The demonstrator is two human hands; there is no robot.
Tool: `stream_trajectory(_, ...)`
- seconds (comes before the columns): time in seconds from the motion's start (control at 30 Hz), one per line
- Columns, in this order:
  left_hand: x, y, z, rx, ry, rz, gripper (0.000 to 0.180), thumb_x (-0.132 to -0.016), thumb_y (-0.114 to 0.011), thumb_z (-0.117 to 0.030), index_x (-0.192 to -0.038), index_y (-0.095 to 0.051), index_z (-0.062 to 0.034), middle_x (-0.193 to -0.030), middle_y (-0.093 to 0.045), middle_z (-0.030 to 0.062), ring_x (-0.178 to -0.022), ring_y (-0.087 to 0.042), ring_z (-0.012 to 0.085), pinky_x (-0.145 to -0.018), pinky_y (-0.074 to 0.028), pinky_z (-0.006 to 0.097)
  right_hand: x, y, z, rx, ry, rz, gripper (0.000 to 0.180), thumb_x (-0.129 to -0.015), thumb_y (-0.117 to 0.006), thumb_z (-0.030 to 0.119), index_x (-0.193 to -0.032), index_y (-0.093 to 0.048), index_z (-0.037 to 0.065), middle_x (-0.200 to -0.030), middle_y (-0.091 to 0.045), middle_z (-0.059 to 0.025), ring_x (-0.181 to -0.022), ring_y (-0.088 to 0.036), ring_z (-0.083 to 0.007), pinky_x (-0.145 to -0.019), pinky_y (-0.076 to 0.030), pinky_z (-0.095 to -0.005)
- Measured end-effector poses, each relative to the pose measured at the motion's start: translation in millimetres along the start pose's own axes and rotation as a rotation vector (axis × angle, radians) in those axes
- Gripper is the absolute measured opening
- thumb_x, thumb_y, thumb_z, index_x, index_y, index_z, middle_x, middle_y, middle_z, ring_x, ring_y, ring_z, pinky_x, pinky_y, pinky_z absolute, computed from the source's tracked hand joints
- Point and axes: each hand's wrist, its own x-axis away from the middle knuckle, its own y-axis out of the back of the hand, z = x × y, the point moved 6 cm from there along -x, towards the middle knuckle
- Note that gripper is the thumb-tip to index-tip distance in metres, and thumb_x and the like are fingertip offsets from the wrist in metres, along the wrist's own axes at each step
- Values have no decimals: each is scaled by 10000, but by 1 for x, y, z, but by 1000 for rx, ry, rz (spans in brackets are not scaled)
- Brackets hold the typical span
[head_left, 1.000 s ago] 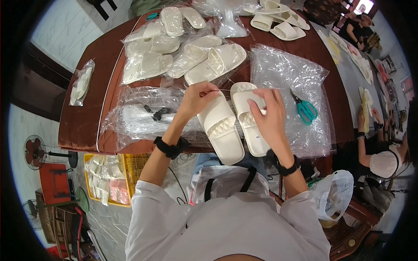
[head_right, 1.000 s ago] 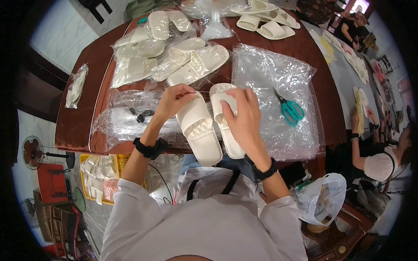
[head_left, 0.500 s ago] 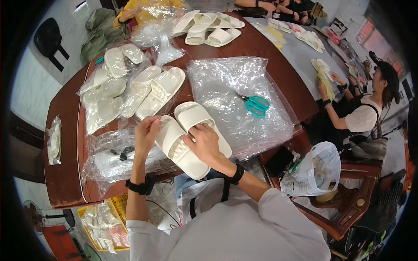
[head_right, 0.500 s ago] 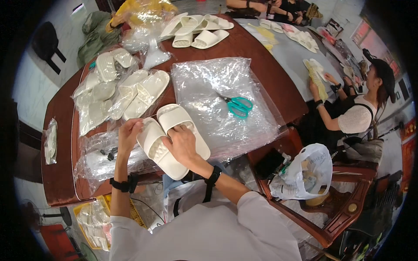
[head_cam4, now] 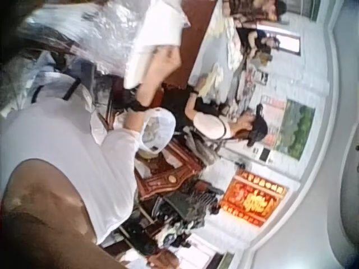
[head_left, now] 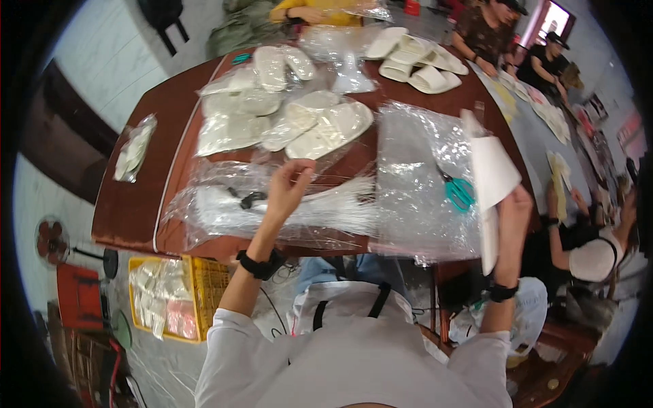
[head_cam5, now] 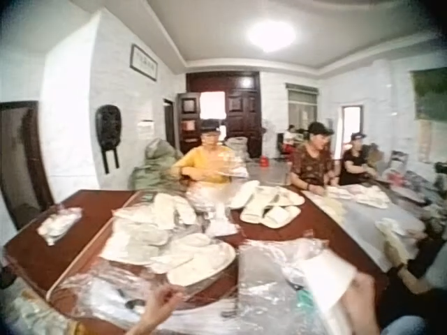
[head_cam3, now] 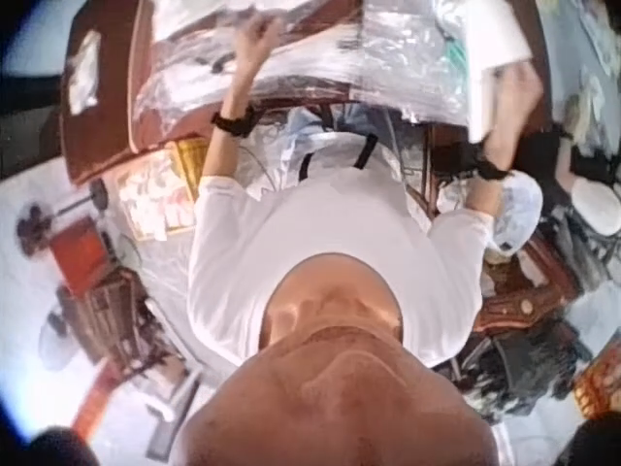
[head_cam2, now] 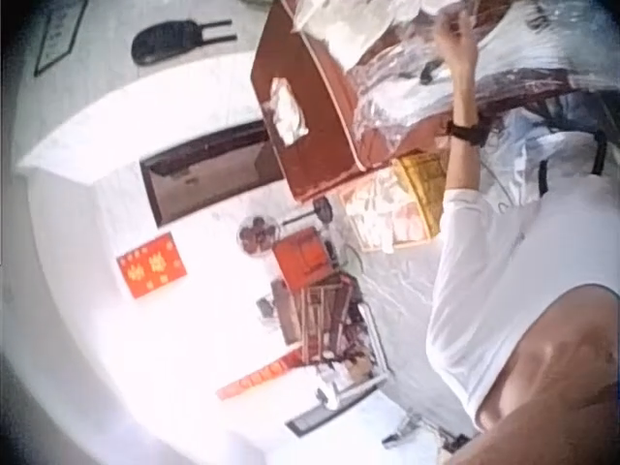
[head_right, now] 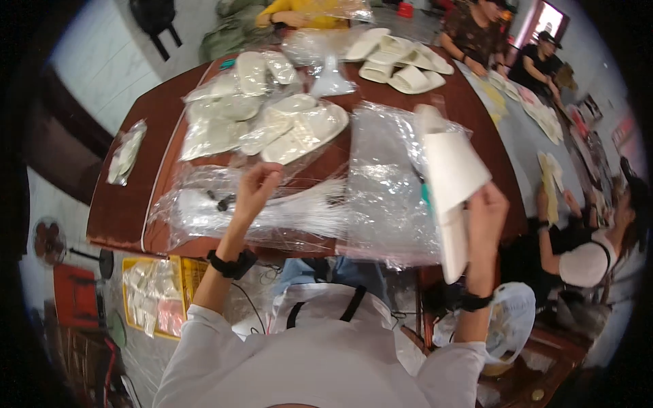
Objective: The recorder is inspecting and pairing white slippers on a table.
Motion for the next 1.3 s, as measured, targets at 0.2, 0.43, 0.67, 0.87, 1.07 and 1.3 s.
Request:
stream_trajectory(0.2,13,25,-1,-147,88,45,184,-840,-605,-93,-1003,-633,-11,-859,-659,51,-739,-599,98,-646,-477,246,-84,108,-83,555,114,-137,442,-909,-557,290,-615,-481,-31,-537,-465,-35,-546,-347,-104,-490,-288,-329)
stream_trajectory(0.43,-5,44,-16,-475,78,-1,335,-752,-693,-188,-1044,-621,-43,-950,-648,132,-834,-611,250,-724,-484,353,-145,146,-174,1031,58,-236,528,-868,-559,421,-641,-538,-55,-556,-524,-143,-502,-442,-227,-531,-353,-401)
stream_trajectory(0.67,-10,0,-20,-927,-247,53,450,-648,-773,-276,-1046,-636,-118,-993,-581,112,-952,-531,308,-815,-419,425,-134,79,-152,1345,180,-77,350,-830,-607,297,-1020,-609,3,-928,-633,-195,-886,-598,-381,-843,-471,-431)
stream_trajectory(0.87,-29,-56,4,-1096,-165,226,430,-687,-748,-280,-1039,-612,-73,-1026,-570,114,-977,-524,306,-814,-415,428,-40,-65,-42,474,146,462,238,-834,-618,144,-1050,-624,43,-974,-613,-106,-898,-593,-224,-753,-472,-317)
stream_trajectory(1.07,-47,-66,37,-1267,-227,207,131,-766,-653,-165,-838,-602,-68,-826,-621,102,-794,-621,295,-721,-462,399,28,-173,14,430,265,798,218,-832,-618,146,-1033,-630,63,-991,-617,-98,-914,-599,-232,-738,-481,-327)
stream_trajectory(1.3,-70,-16,7,-850,-36,90,93,-762,-629,-132,-805,-708,-114,-798,-676,100,-763,-647,294,-697,-505,387,27,-236,-69,312,182,923,335,-823,-626,149,-1127,-572,17,-1048,-608,-163,-985,-591,-266,-811,-482,-329)
